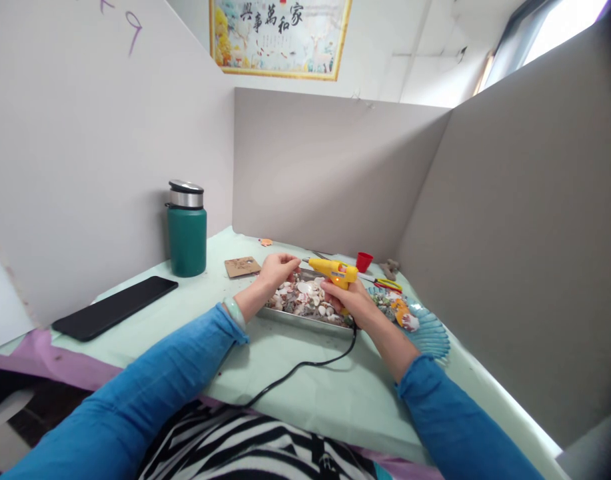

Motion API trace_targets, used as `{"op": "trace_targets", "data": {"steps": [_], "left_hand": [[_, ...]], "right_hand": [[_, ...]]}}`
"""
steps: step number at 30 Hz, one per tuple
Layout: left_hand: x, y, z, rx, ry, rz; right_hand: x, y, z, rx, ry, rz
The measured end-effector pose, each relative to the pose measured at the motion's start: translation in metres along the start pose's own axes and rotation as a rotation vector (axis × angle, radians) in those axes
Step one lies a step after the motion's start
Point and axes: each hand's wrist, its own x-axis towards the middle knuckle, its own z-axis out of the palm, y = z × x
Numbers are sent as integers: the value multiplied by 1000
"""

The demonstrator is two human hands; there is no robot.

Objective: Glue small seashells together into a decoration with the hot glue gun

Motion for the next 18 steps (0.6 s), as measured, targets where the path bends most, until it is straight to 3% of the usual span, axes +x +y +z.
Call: {"op": "trace_targets", "data": {"steps": [5, 9, 12, 18], "left_hand": [[-2, 3, 0, 13, -8, 5], [-8, 9, 5, 99, -118, 101], [-14, 15, 8, 138, -221, 151], [-22, 24, 9, 193, -296, 193]], "right_hand": [[4, 5, -2, -2, 94, -63], [6, 6, -3, -4, 192, -63], [6, 5, -4, 5, 204, -55], [4, 1, -3, 28, 159, -77]]}}
